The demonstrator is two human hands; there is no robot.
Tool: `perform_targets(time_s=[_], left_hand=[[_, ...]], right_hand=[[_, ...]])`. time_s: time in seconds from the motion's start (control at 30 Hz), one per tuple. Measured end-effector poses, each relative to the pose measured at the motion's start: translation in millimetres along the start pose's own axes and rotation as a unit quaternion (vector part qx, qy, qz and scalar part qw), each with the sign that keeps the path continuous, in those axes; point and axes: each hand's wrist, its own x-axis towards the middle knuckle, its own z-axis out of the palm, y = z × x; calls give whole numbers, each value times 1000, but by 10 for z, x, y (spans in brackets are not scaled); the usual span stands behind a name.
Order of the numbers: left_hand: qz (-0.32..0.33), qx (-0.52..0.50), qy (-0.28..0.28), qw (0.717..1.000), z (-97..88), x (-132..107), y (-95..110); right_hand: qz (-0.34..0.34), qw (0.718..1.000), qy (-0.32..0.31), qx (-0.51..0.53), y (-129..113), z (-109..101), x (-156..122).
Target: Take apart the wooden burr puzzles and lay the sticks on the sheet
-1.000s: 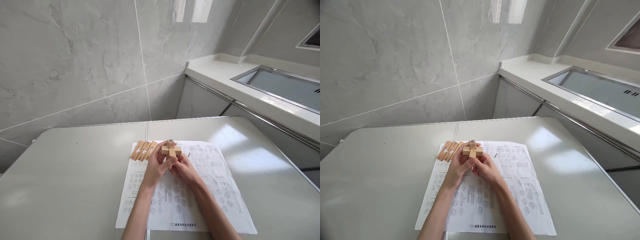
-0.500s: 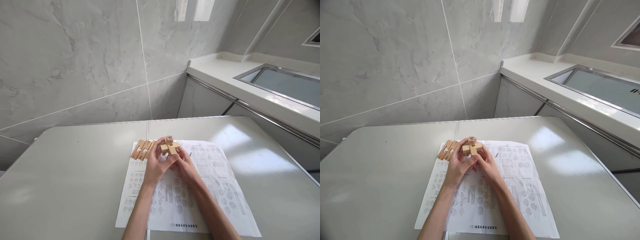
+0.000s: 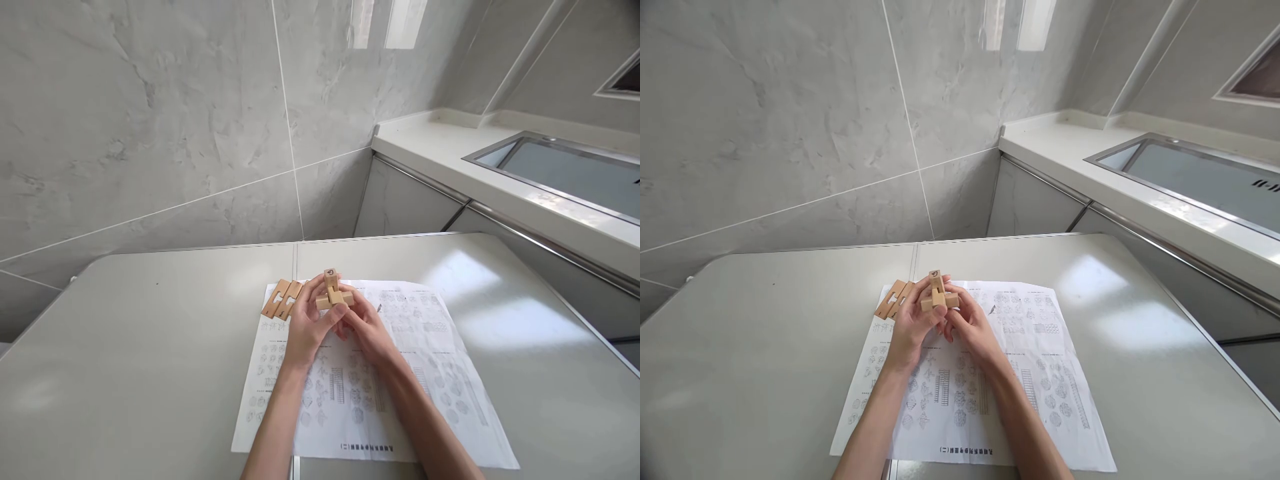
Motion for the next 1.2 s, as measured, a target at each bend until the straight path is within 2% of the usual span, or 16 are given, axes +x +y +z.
perform_targets(time_s=[0.23,0.43,0.6,0.8,0.9,1.03,1.13,1.2], left_hand=[[-4,-39,12,999,-40,15,-8],[13,-51,0,999,-62,19,-14],[-28,-31,-43,998,-33,-2,36],[-25,-68,-29,997,-68,14,36],[-10,-46,-13,999,-104,26,42],[20,63,9,998,-129,27,67],[29,125,2,992,-138,22,75],[15,124,-12,992,-144,16,78]], right_hand=[[9,998,-43,45,-20,-1,4],[-12,999,-31,18,12,12,12],[-11,1000,-23,-3,50,-1,12],[-3,999,-19,43,2,-8,3],[-11,998,7,68,-43,-20,3],[-27,994,73,73,-71,-52,13],[-38,990,120,68,-71,-68,14],[-35,986,150,66,-73,-65,9]])
